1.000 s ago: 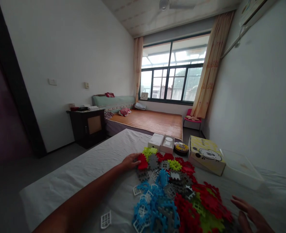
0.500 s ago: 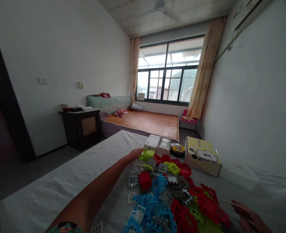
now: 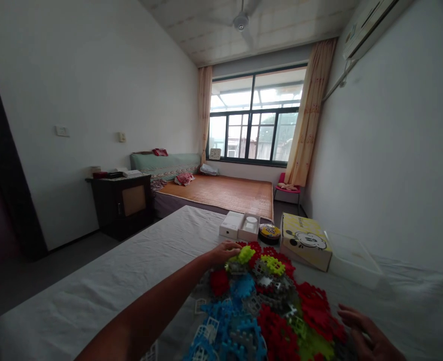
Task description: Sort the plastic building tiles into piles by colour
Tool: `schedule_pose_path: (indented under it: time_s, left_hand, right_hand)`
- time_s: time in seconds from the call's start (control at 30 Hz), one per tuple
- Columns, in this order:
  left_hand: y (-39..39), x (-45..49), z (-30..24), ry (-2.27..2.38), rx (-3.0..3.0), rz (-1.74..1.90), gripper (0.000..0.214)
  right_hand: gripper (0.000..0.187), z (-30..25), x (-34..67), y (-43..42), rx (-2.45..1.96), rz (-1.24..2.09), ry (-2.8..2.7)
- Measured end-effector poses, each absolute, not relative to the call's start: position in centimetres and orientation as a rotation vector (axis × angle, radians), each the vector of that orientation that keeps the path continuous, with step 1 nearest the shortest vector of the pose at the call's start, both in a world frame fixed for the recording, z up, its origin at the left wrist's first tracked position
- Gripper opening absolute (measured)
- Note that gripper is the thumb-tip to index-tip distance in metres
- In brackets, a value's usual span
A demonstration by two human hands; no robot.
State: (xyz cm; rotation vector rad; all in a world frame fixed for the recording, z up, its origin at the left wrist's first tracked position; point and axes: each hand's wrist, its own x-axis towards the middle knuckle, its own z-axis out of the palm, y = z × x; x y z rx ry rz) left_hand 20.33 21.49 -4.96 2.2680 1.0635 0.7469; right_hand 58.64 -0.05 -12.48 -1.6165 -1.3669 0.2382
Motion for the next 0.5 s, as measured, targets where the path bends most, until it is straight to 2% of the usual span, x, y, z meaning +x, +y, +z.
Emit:
schedule_pose_path:
  time_s: [0.27,0.4,0.5]
  left_hand:
    - [10.8,21.3,1.3,0.618,2.418,0.698,0.043]
    - [5.4,15.3,-0.1,1.061,2.382,0.857,0.049]
    - [2.5,9.5,-3.9,1.659,2.328,0.712,0.062]
  right_hand:
    - [0.039,-11.9,58.8,-0.8,-1.715,0.242,-1.344]
    - [0.043,-11.7,59.8,-0.8,-1.755,0.273,-1.329]
    - [0.045,-12.0,60.3,-0.4,-1.747,0.297,-1.281]
